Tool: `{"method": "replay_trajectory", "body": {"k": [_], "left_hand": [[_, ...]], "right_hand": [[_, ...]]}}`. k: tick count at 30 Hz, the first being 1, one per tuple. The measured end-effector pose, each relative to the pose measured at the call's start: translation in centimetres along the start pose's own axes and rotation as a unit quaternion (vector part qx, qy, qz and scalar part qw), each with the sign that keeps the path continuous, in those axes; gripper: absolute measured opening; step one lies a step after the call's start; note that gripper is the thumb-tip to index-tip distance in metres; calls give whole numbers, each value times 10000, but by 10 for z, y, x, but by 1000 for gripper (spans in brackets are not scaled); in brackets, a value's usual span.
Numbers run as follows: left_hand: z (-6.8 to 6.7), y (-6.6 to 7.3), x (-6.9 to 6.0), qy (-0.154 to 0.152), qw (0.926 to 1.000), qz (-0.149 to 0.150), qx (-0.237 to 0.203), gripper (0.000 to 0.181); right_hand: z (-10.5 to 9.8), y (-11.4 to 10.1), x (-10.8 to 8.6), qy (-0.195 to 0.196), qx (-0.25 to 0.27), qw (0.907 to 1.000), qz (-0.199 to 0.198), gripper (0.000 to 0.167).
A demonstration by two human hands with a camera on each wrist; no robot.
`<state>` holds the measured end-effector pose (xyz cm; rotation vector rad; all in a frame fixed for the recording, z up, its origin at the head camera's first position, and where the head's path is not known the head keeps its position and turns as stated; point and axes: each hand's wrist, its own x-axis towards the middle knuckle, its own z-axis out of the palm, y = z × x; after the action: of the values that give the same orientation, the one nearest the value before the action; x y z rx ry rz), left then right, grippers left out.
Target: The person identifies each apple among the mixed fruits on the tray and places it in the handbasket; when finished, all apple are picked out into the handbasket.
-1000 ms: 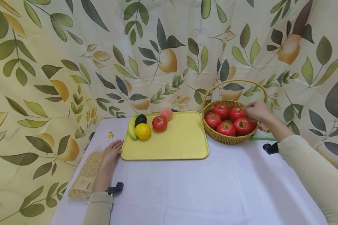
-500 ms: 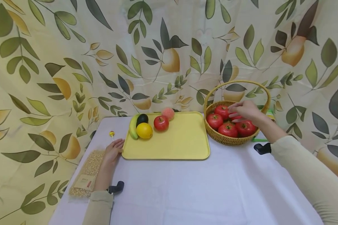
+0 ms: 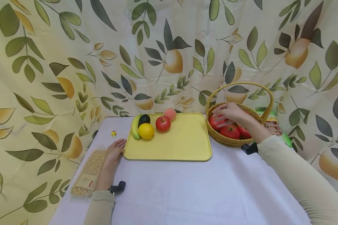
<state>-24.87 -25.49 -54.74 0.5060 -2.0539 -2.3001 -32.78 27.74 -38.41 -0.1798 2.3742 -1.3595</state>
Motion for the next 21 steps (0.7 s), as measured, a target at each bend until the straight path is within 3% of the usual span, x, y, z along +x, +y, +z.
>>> {"method": "replay_trajectory", "body": {"k": [21], "left_hand": [[0,-2,2,45,10000,54,15,72]], "right_hand": [[73,-33,54,-543,609,9966,-69,44]]}}
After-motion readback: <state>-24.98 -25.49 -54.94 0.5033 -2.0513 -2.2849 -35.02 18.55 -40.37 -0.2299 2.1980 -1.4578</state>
